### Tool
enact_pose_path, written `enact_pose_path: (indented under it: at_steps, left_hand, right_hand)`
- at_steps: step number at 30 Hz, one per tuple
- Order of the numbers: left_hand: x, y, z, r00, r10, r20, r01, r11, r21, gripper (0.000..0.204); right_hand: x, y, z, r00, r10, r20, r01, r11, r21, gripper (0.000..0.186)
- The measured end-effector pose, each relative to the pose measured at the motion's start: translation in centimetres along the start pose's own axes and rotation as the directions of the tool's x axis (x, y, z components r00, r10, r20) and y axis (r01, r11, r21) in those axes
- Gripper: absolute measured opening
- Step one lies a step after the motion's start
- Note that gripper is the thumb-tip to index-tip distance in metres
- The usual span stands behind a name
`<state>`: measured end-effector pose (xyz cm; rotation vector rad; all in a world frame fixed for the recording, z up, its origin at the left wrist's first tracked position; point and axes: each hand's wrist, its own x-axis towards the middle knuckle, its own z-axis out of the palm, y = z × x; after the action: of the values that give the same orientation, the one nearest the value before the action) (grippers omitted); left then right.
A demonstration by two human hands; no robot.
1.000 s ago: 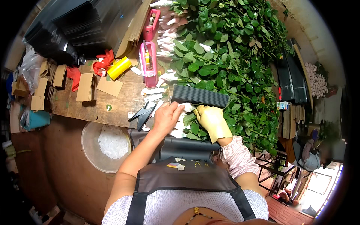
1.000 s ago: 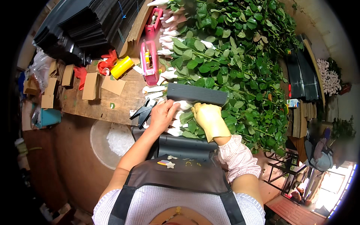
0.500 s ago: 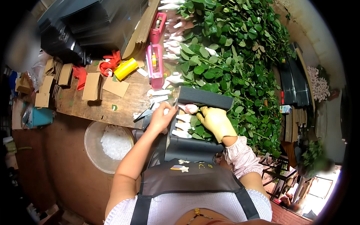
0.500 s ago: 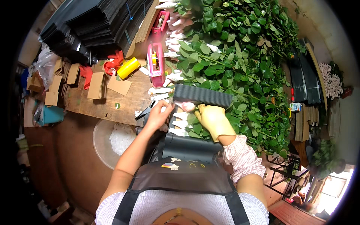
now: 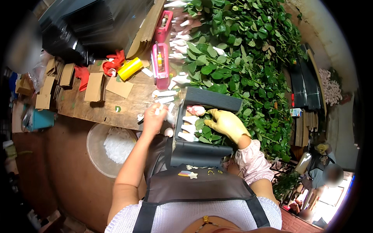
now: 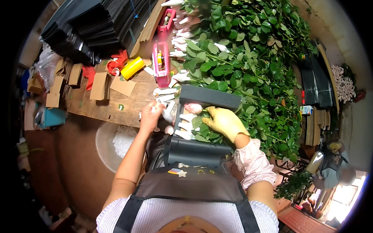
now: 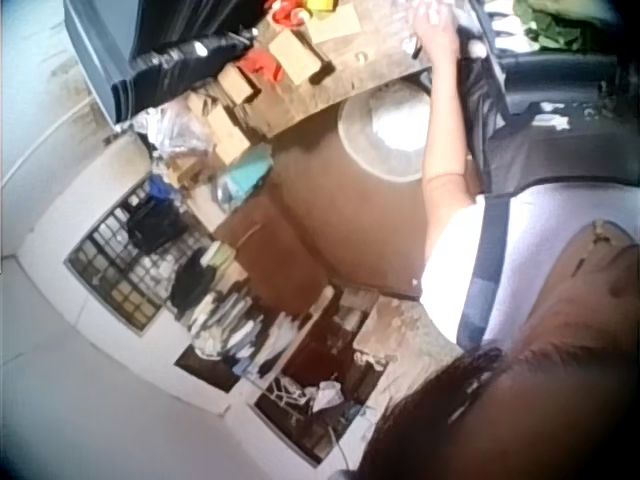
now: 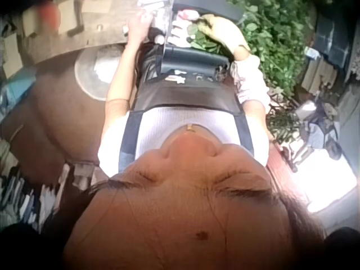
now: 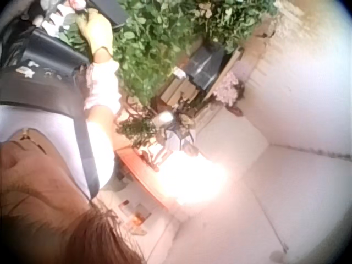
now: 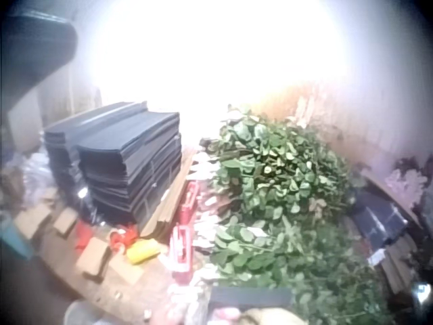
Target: The person arranges pink roses and green leaves into a black rectangular box. They place the flowers and leaves inside, adjust their positions, and then close the box lid.
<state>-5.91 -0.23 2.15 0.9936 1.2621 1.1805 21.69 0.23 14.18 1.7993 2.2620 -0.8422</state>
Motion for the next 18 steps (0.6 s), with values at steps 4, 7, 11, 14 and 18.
enact_pose_path:
  at_steps: [4,7,11,14,18]
  left_hand:
    - [-1.3,2.5,3.1,0.957,-0.107,0.271,-0.064,0.83,0.555,0.042]
    - [-1.6,2.3,4.9,0.923,-0.121,0.366,-0.079,0.87,0.487,0.044]
    - [-2.2,0.7,4.7,0.946,-0.054,0.319,-0.051,0.949,0.311,0.035]
    - [-2.2,-1.8,3.1,0.99,-0.108,0.093,0.113,0.992,-0.051,0.028]
    - [-0.9,1.1,-0.4,0.928,0.369,0.044,-0.37,0.91,0.186,0.024]
  right_hand:
    - [0.6,0.5,2.1,1.0,0.011,-0.028,-0.016,0.984,-0.179,0.046]
    - [1.0,0.4,4.6,0.987,0.022,-0.158,-0.069,0.951,-0.301,0.038]
    - [1.1,0.2,5.1,0.984,0.021,-0.178,-0.073,0.955,-0.289,0.033]
    - [1.0,0.3,4.9,0.981,-0.007,-0.194,-0.046,0.963,-0.266,0.032]
    - [-0.8,1.2,1.3,0.996,-0.084,-0.037,0.085,0.996,0.02,0.065]
